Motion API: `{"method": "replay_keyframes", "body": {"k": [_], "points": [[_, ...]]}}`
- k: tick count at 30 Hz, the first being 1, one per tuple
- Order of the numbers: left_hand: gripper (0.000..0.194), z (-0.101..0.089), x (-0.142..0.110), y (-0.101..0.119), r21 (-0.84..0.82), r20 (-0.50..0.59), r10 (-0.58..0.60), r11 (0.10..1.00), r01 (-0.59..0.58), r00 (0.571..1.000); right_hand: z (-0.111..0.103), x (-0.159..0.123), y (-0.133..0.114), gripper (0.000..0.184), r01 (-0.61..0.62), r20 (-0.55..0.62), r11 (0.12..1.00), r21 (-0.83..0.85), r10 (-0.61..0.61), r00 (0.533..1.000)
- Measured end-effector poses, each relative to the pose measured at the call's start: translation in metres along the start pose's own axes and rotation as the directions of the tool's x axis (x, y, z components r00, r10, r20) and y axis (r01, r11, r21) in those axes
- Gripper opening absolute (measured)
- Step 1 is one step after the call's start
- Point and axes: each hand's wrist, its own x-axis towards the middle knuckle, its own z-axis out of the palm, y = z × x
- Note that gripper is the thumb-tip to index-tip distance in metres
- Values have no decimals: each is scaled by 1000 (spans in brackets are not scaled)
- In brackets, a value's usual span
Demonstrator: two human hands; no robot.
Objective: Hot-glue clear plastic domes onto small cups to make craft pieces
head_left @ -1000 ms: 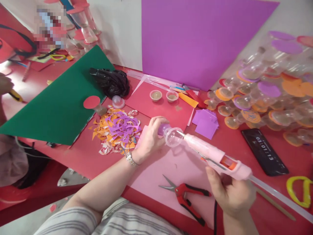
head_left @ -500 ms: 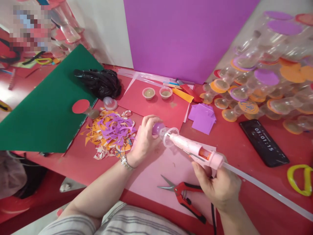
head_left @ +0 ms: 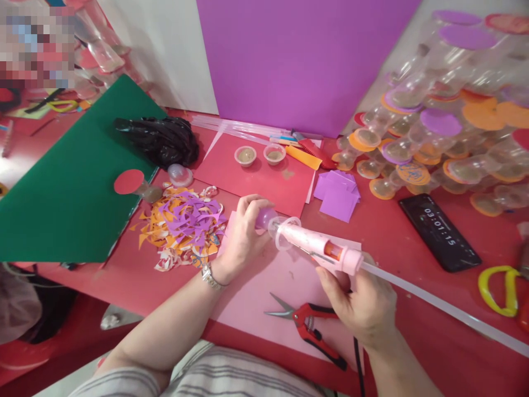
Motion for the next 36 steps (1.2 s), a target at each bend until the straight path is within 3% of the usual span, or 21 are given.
{"method": "replay_keyframes", "body": {"k": [11,15,24,30,36], "points": [[42,-1,-3,4,-2,20,52,999,-52,998,7,-5,2,18,15,23,998,-60,-13,1000],[43,1,-3,5,16,24,58,998,-58,998,12,-7,4,26,59,3,993,-101,-59,998],[53,-1,-5,9,35,58,53,998,-55,997,20,-11,7,26,134,3,985,-105,-135,991],[50,1,-6,10,67,64,60,996,-64,996,23,-22,12,32,75,66,993,-92,-69,995],[50,9,-9,8,-7,45,74,997,-74,996,27,-27,14,43,-1,97,997,-72,8,995]]}}
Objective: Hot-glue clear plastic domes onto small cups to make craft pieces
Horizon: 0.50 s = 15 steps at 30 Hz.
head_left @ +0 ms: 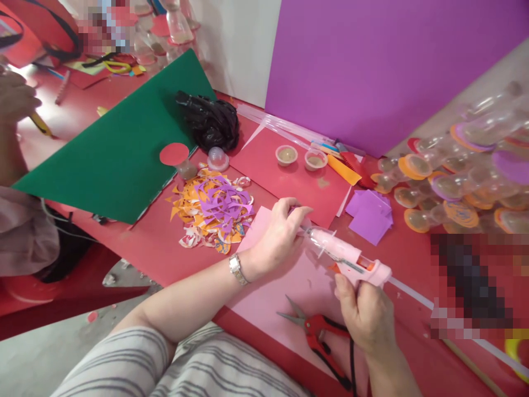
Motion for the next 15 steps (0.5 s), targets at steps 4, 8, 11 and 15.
{"method": "replay_keyframes", "body": {"k": [4,8,11,15], "points": [[53,2,-1,0,-21,3,-13,1000,13,1000,1,0,1,46,-29,18,1000,7,29,999],[54,3,-2,1,-28,-1,-13,1000,13,1000,0,2,1,38,22,10,999,37,-23,1000],[53,4,-2,2,-26,-5,-13,1000,13,1000,0,4,1,35,55,-3,997,50,-55,998],[52,4,-2,4,-26,-5,-24,999,24,1000,-1,6,0,32,87,-10,996,32,-87,996]]}}
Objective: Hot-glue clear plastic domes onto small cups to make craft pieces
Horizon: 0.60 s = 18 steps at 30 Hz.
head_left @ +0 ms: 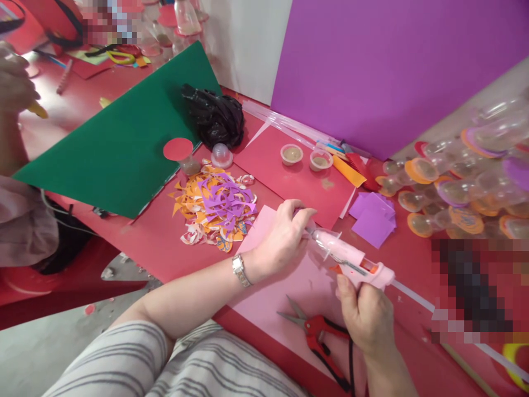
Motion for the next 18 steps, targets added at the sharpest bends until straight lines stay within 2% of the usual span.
{"method": "replay_keyframes", "body": {"k": [4,7,13,15,18], "points": [[50,-3,1,1,-4,22,-26,1000,26,999,0,-2,-1,35,-10,8,1000,-29,10,1000],[43,-7,4,1,-21,63,-48,999,50,997,1,-3,-1,41,-61,12,998,-34,61,998],[38,-11,8,-2,-45,105,-51,997,56,993,-2,-1,-3,44,-170,29,984,59,168,985],[38,-13,10,-6,-21,95,-70,997,72,993,-7,-1,-1,45,-190,-2,980,62,190,982],[37,-18,15,-15,-11,14,-153,988,153,988,-19,-4,8,42,-216,-55,975,51,219,974]]}}
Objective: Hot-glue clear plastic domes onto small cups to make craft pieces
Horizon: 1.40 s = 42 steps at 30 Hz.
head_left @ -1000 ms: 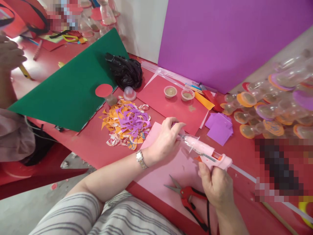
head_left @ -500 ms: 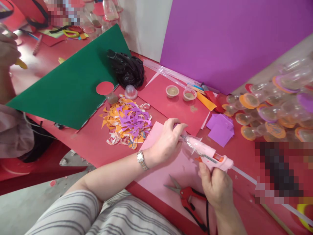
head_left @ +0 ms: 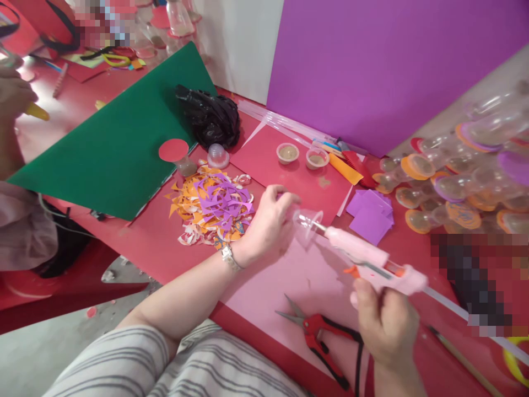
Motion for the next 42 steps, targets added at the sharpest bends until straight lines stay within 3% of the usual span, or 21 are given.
{"method": "replay_keyframes", "body": {"k": [3,6,10,15,22,25,28,34,42], "points": [[34,-6,6,-5,-69,-52,-78,995,74,996,-10,-4,8,39,-33,-32,999,-22,32,999],[36,-8,8,-7,-195,-16,-116,975,111,993,-11,-9,8,39,-90,-119,995,33,94,988],[42,-6,7,-8,-358,28,-148,922,148,989,-7,-14,-1,39,-210,-234,957,200,254,938],[43,-3,4,-8,-421,85,-165,888,185,983,-4,-11,-5,38,-276,-265,918,286,353,897],[44,0,6,-6,-373,100,-172,907,197,980,-2,-8,-4,32,-232,-190,908,350,311,931],[42,-2,6,-5,-361,114,-176,910,205,978,0,-7,-2,34,-217,-212,916,338,298,931],[39,-4,4,-2,-372,147,-158,906,203,976,1,-3,1,41,-287,-179,890,354,366,913],[40,-7,2,4,-357,183,-96,921,157,978,2,12,8,55,-499,-22,755,426,560,828],[45,-15,1,8,-420,234,-51,895,148,971,-1,25,22,61,-530,74,788,314,536,841]]}}
